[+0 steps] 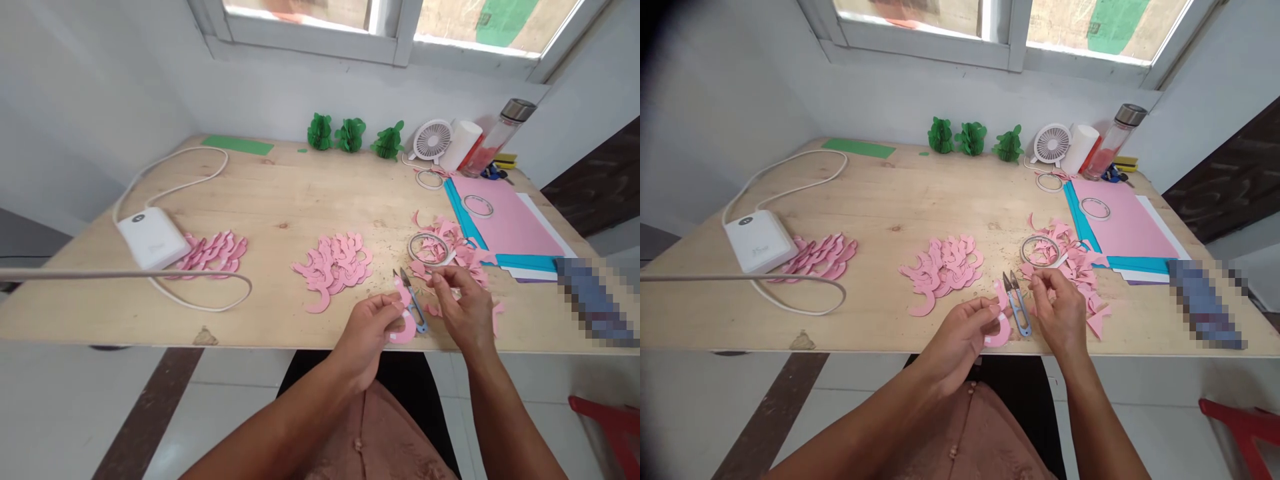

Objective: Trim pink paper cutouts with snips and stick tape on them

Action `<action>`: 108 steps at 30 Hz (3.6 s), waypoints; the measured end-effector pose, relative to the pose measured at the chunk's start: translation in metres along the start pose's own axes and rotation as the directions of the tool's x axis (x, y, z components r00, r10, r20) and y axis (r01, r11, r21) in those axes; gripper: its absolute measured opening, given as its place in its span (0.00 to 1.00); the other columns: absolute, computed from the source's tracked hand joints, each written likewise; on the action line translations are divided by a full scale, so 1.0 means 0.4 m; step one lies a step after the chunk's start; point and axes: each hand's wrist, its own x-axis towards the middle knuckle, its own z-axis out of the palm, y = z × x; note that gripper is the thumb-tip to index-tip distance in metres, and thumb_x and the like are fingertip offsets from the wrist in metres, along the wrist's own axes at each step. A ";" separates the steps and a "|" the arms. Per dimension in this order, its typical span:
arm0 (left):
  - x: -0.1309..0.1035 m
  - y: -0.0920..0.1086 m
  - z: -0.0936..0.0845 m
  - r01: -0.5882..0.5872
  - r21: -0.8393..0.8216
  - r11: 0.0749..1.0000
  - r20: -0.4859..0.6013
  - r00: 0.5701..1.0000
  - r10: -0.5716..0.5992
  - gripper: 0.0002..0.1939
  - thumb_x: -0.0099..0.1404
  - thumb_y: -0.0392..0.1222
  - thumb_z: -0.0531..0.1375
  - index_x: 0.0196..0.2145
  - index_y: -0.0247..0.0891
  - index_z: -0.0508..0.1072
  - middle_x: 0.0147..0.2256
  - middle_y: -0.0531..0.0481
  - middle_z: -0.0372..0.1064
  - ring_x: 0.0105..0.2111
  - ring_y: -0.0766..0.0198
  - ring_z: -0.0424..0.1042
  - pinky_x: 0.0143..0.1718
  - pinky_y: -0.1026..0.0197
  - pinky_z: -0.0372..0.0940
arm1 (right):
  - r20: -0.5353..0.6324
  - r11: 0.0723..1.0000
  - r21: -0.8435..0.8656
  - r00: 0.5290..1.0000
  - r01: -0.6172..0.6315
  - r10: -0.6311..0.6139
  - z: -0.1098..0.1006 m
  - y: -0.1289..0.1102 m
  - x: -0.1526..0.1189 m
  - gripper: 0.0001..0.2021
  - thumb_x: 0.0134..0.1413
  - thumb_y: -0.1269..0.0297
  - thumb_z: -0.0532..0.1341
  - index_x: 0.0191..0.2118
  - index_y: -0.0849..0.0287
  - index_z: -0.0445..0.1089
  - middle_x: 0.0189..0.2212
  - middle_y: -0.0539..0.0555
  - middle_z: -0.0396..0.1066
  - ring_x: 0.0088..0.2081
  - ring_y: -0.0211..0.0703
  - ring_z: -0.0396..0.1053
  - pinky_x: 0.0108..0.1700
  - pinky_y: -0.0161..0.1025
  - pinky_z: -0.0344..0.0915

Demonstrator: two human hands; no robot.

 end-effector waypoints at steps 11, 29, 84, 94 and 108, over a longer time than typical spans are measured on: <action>0.056 -0.006 0.006 -0.009 -0.040 0.999 0.007 1.000 0.010 0.10 0.50 0.43 0.66 0.25 0.34 0.71 0.25 0.51 0.67 0.26 0.69 0.62 0.32 0.64 0.58 | 0.015 0.898 0.383 0.974 -0.215 0.227 -0.027 -0.007 -0.051 0.07 0.53 0.60 0.60 0.31 0.57 0.70 0.26 0.50 0.71 0.31 0.41 0.68 0.37 0.38 0.64; 0.012 0.033 -0.064 -0.101 -0.114 0.988 -0.011 0.995 0.100 0.06 0.54 0.39 0.64 0.26 0.34 0.73 0.27 0.50 0.69 0.29 0.68 0.66 0.36 0.65 0.60 | 0.293 0.549 0.733 0.915 -0.402 0.279 0.074 -0.108 -0.113 0.11 0.51 0.65 0.62 0.42 0.54 0.67 0.34 0.51 0.74 0.40 0.41 0.71 0.44 0.40 0.66; -0.014 0.023 -0.066 -0.143 -0.022 0.989 -0.106 0.984 0.140 0.06 0.50 0.37 0.66 0.28 0.34 0.74 0.28 0.52 0.68 0.30 0.67 0.67 0.36 0.63 0.63 | 0.137 0.579 0.740 0.920 -0.341 0.367 0.142 -0.145 -0.141 0.14 0.49 0.66 0.63 0.44 0.55 0.65 0.30 0.49 0.71 0.31 0.37 0.70 0.34 0.35 0.68; -0.008 0.024 -0.062 -0.225 0.091 0.970 -0.193 0.952 0.239 0.08 0.48 0.38 0.66 0.23 0.35 0.70 0.24 0.54 0.68 0.25 0.69 0.64 0.31 0.66 0.60 | 0.168 0.563 0.744 0.916 -0.361 0.364 0.143 -0.155 -0.137 0.14 0.49 0.65 0.62 0.43 0.57 0.63 0.28 0.49 0.71 0.31 0.38 0.71 0.34 0.36 0.67; -0.003 0.025 -0.071 -0.204 0.175 0.963 -0.175 0.956 0.234 0.08 0.48 0.38 0.65 0.21 0.35 0.68 0.22 0.56 0.63 0.24 0.71 0.61 0.29 0.67 0.60 | 0.173 0.572 0.732 0.912 -0.372 0.372 0.145 -0.151 -0.137 0.13 0.49 0.65 0.63 0.42 0.56 0.64 0.27 0.47 0.71 0.31 0.36 0.69 0.37 0.36 0.65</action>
